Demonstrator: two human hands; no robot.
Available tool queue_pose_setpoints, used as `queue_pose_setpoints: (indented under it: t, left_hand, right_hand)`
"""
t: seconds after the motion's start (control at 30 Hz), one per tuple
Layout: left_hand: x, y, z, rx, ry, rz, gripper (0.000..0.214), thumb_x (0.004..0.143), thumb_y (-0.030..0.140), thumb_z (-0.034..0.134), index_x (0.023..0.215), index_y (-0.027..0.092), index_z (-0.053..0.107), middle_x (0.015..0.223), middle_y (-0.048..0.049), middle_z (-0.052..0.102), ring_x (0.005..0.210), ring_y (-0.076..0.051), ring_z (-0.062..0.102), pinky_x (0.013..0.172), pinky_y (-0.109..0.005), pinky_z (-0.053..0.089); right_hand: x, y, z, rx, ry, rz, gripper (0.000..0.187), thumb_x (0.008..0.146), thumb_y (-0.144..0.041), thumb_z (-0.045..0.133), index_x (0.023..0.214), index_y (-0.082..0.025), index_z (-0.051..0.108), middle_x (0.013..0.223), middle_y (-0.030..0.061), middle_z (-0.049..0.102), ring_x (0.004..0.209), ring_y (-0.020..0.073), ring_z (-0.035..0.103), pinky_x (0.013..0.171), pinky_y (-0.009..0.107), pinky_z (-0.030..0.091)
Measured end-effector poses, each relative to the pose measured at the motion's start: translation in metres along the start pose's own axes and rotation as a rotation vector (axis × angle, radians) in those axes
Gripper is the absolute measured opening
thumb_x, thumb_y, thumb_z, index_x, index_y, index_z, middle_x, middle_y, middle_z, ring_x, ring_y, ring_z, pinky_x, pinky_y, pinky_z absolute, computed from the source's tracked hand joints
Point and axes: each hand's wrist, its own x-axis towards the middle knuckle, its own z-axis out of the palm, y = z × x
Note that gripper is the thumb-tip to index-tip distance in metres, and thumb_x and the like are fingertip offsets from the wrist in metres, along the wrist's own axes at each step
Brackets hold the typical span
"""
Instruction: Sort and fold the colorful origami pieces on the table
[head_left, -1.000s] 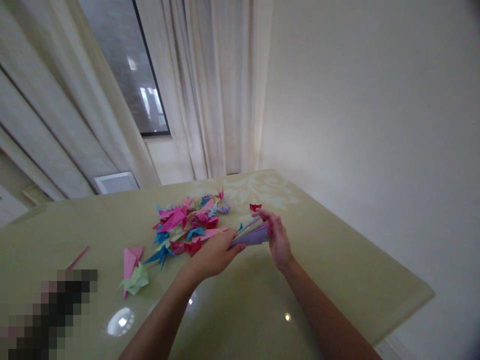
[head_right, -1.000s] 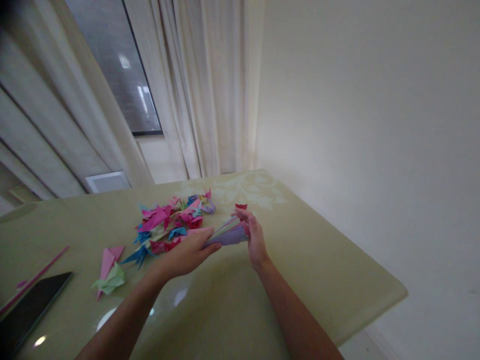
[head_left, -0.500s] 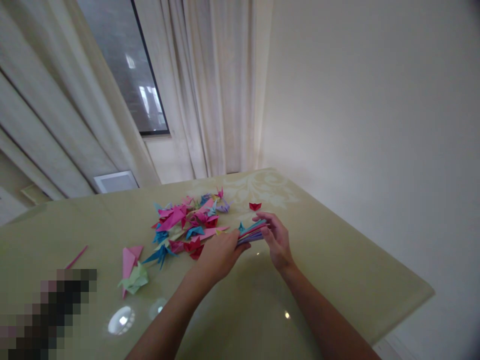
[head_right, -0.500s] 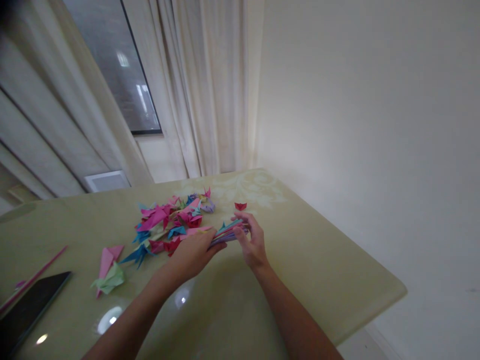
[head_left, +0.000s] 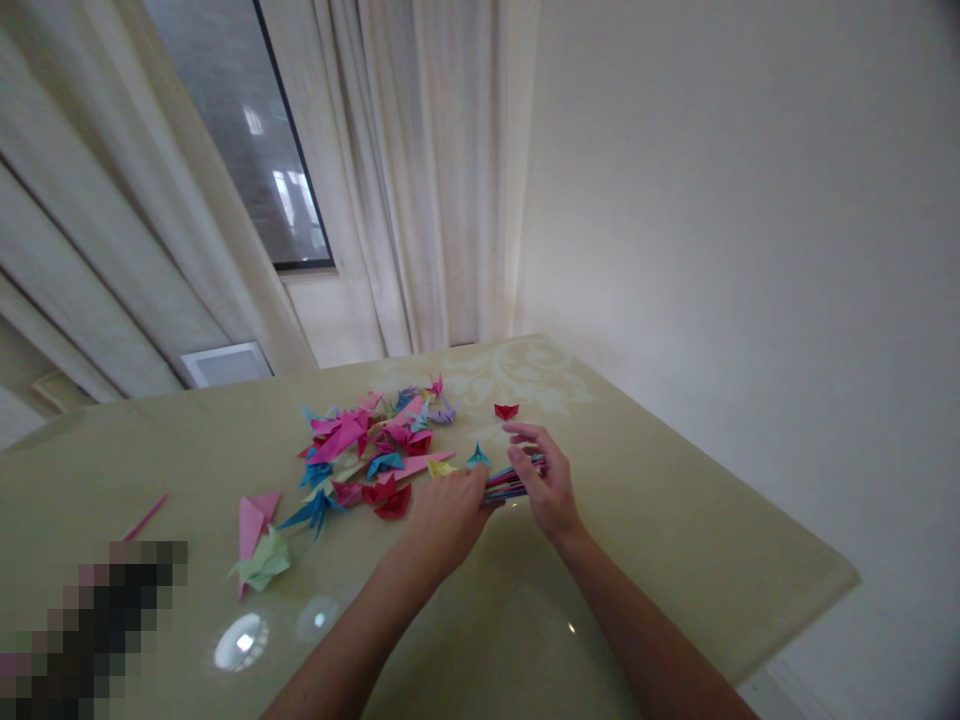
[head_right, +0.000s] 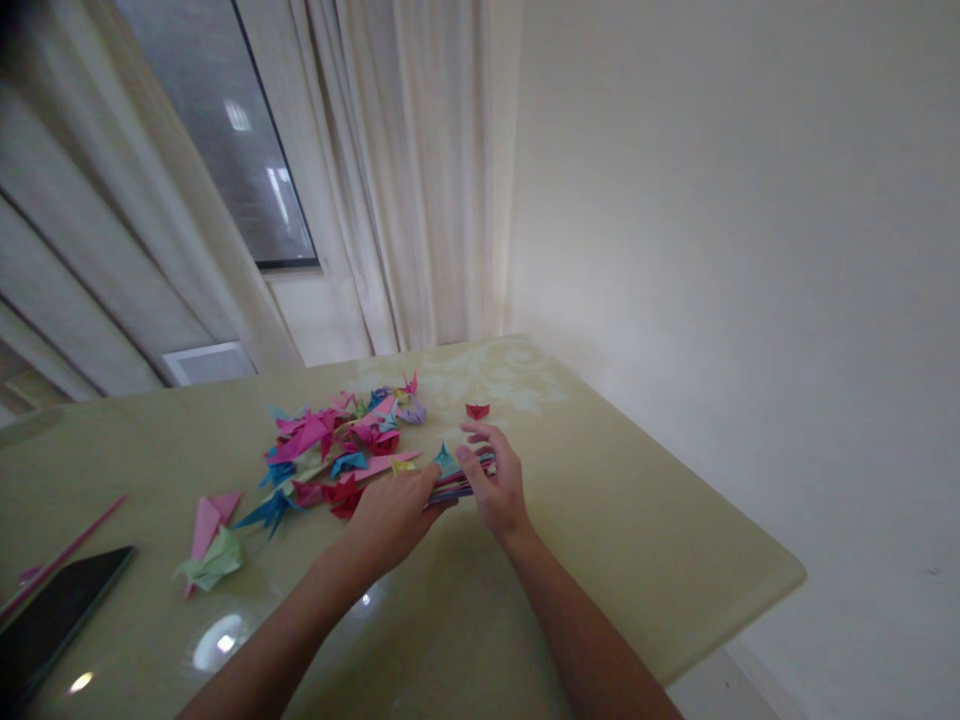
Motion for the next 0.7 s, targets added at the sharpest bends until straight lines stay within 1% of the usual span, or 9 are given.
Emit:
queue_pose_setpoints:
  t: [0.1, 0.17, 0.27, 0.33, 0.43, 0.53, 0.57, 0.63, 0.7]
  left_hand:
    - [0.001, 0.002, -0.007, 0.100, 0.027, -0.016, 0.016, 0.099, 0.033, 0.059, 0.106, 0.021, 0.067, 0.107, -0.0177, 0.076, 0.098, -0.037, 0.074, 0.082, -0.041, 0.051]
    - [0.001, 0.002, -0.009, 0.134, 0.031, -0.039, 0.020, 0.100, 0.036, 0.055, 0.104, 0.021, 0.067, 0.104, -0.0177, 0.076, 0.096, -0.037, 0.074, 0.080, -0.040, 0.051]
    - [0.001, 0.002, -0.005, 0.096, 0.033, -0.024, 0.033, 0.100, 0.050, 0.054, 0.096, 0.020, 0.070, 0.095, -0.0188, 0.076, 0.091, -0.039, 0.074, 0.077, -0.041, 0.051]
    - [0.000, 0.002, -0.001, 0.029, 0.033, 0.008, 0.038, 0.097, 0.055, 0.058, 0.091, 0.021, 0.071, 0.090, -0.0185, 0.076, 0.088, -0.038, 0.074, 0.077, -0.041, 0.050]
    - [0.000, 0.001, 0.003, -0.074, 0.045, 0.007, 0.036, 0.094, 0.055, 0.062, 0.088, 0.021, 0.073, 0.085, -0.0162, 0.075, 0.083, -0.036, 0.074, 0.074, -0.037, 0.048]
    - [0.003, -0.002, 0.001, -0.210, 0.017, 0.028, 0.030, 0.092, 0.049, 0.064, 0.082, 0.022, 0.072, 0.078, -0.0104, 0.073, 0.076, -0.030, 0.071, 0.069, -0.032, 0.043]
    - [0.004, -0.004, -0.001, -0.278, 0.007, 0.044, 0.028, 0.092, 0.046, 0.064, 0.079, 0.022, 0.071, 0.075, -0.0077, 0.071, 0.073, -0.027, 0.070, 0.067, -0.030, 0.041]
    - [0.007, -0.007, -0.003, -0.432, 0.021, 0.034, 0.026, 0.091, 0.041, 0.061, 0.076, 0.022, 0.070, 0.070, -0.0030, 0.067, 0.067, -0.023, 0.065, 0.063, -0.028, 0.037]
    - [0.009, -0.008, -0.004, -0.559, 0.056, -0.025, 0.027, 0.091, 0.040, 0.058, 0.076, 0.020, 0.069, 0.066, -0.0001, 0.062, 0.063, -0.019, 0.060, 0.060, -0.026, 0.035]
  right_hand:
    - [-0.003, -0.004, -0.001, 0.098, -0.133, 0.033, 0.041, 0.096, -0.060, 0.069, 0.112, -0.024, 0.080, 0.104, 0.0092, 0.072, 0.087, 0.0260, 0.066, 0.077, 0.036, 0.055]
    - [-0.004, -0.007, -0.002, 0.130, -0.116, 0.018, 0.048, 0.097, -0.065, 0.065, 0.118, -0.024, 0.079, 0.109, 0.0100, 0.072, 0.094, 0.0287, 0.067, 0.082, 0.038, 0.055]
    - [-0.004, -0.010, -0.003, 0.124, -0.090, -0.032, 0.053, 0.096, -0.068, 0.064, 0.124, -0.025, 0.077, 0.117, 0.0106, 0.072, 0.105, 0.0319, 0.066, 0.090, 0.041, 0.053]
    - [-0.004, -0.009, -0.003, 0.143, -0.092, -0.038, 0.053, 0.094, -0.069, 0.066, 0.123, -0.025, 0.076, 0.120, 0.0113, 0.073, 0.109, 0.0334, 0.066, 0.097, 0.044, 0.052]
    - [-0.005, -0.007, -0.003, 0.201, -0.045, -0.039, 0.060, 0.094, -0.075, 0.061, 0.125, -0.025, 0.074, 0.123, 0.0125, 0.073, 0.112, 0.0349, 0.064, 0.099, 0.047, 0.051]
    - [-0.007, -0.004, -0.002, 0.250, -0.111, -0.024, 0.070, 0.091, -0.080, 0.061, 0.134, -0.026, 0.069, 0.128, 0.0138, 0.070, 0.116, 0.0365, 0.064, 0.100, 0.049, 0.051]
    - [-0.007, -0.002, -0.002, 0.276, -0.126, -0.025, 0.074, 0.089, -0.081, 0.063, 0.138, -0.026, 0.067, 0.131, 0.0138, 0.069, 0.119, 0.0366, 0.063, 0.102, 0.048, 0.051]
    - [-0.006, 0.001, 0.000, 0.347, -0.089, -0.044, 0.080, 0.085, -0.083, 0.067, 0.144, -0.028, 0.063, 0.139, 0.0123, 0.065, 0.125, 0.0352, 0.060, 0.102, 0.045, 0.051]
    - [-0.004, 0.006, 0.003, 0.413, -0.046, -0.013, 0.082, 0.080, -0.079, 0.076, 0.145, -0.031, 0.061, 0.140, 0.0100, 0.064, 0.122, 0.0320, 0.062, 0.095, 0.040, 0.054]
